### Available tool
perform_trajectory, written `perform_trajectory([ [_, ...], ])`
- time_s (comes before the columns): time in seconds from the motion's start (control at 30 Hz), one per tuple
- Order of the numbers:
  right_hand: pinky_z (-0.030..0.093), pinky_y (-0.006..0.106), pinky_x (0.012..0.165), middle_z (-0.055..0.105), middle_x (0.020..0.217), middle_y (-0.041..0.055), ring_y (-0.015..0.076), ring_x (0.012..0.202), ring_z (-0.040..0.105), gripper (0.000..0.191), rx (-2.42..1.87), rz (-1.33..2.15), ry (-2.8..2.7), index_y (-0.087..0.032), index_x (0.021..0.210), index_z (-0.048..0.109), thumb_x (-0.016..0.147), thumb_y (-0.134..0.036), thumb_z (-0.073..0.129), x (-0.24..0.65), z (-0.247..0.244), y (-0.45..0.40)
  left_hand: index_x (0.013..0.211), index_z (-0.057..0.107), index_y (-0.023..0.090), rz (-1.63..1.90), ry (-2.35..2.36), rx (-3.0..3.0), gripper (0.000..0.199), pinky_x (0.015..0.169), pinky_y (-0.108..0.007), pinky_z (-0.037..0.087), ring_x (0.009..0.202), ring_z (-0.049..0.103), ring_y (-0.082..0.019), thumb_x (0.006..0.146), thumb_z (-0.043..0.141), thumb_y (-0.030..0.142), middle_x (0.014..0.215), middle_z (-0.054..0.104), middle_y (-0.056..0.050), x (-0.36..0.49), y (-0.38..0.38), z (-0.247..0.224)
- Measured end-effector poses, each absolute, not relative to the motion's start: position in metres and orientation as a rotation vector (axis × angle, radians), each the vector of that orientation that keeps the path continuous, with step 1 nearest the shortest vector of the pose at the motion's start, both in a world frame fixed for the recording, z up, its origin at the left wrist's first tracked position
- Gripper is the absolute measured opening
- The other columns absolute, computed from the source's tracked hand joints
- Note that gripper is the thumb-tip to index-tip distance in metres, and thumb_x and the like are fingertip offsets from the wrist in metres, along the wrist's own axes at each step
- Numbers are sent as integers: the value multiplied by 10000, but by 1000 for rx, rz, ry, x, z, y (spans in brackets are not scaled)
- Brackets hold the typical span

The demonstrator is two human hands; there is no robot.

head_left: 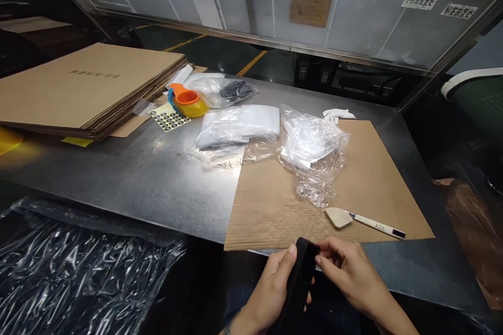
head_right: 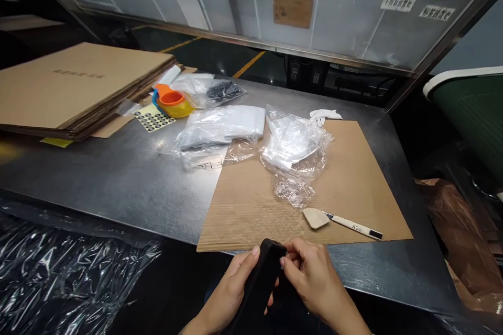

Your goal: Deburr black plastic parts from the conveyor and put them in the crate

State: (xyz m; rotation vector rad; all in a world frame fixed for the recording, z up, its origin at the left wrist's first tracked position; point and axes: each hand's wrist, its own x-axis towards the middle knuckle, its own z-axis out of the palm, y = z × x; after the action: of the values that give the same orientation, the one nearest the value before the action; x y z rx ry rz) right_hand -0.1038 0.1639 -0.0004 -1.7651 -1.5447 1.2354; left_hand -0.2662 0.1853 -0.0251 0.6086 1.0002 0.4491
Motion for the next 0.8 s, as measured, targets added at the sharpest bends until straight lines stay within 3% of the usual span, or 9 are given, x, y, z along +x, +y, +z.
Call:
perform_trajectory([
  [0.3, 326, 228, 518, 589, 579, -12, 111, 530, 506, 261, -1787, 1130, -1726, -180, 648, 589, 850, -239, 435, -98, 2, 180, 930, 551, 134, 405, 957, 457, 509, 402, -255, 479, 444, 608, -170, 794, 442, 613, 628, 674, -71, -268, 194, -35],
  [0.5, 339, 237, 534, 548, 567, -17, 112, 539, 486, 345, -1788, 1071, -1594, -184, 629, 536, 900, -343, 393, -95, -6, 185, 625, 652, 11, 184, 815, 209, 841, 405, -172, 417, 407, 602, -132, 839, 163, 661, 487, 611, -128, -269, 210, -34],
  [0.8, 390, 236, 585, 601, 638, -1, 132, 619, 559, 296, -1726, 1136, -1628, -181, 747, 610, 900, -350, 421, -100, 0, 194, 629, 677, -5, 177, 733, 183, 887, 417, -190, 420, 419, 619, -152, 849, 110, 642, 511, 643, -159, -271, 217, -38],
])
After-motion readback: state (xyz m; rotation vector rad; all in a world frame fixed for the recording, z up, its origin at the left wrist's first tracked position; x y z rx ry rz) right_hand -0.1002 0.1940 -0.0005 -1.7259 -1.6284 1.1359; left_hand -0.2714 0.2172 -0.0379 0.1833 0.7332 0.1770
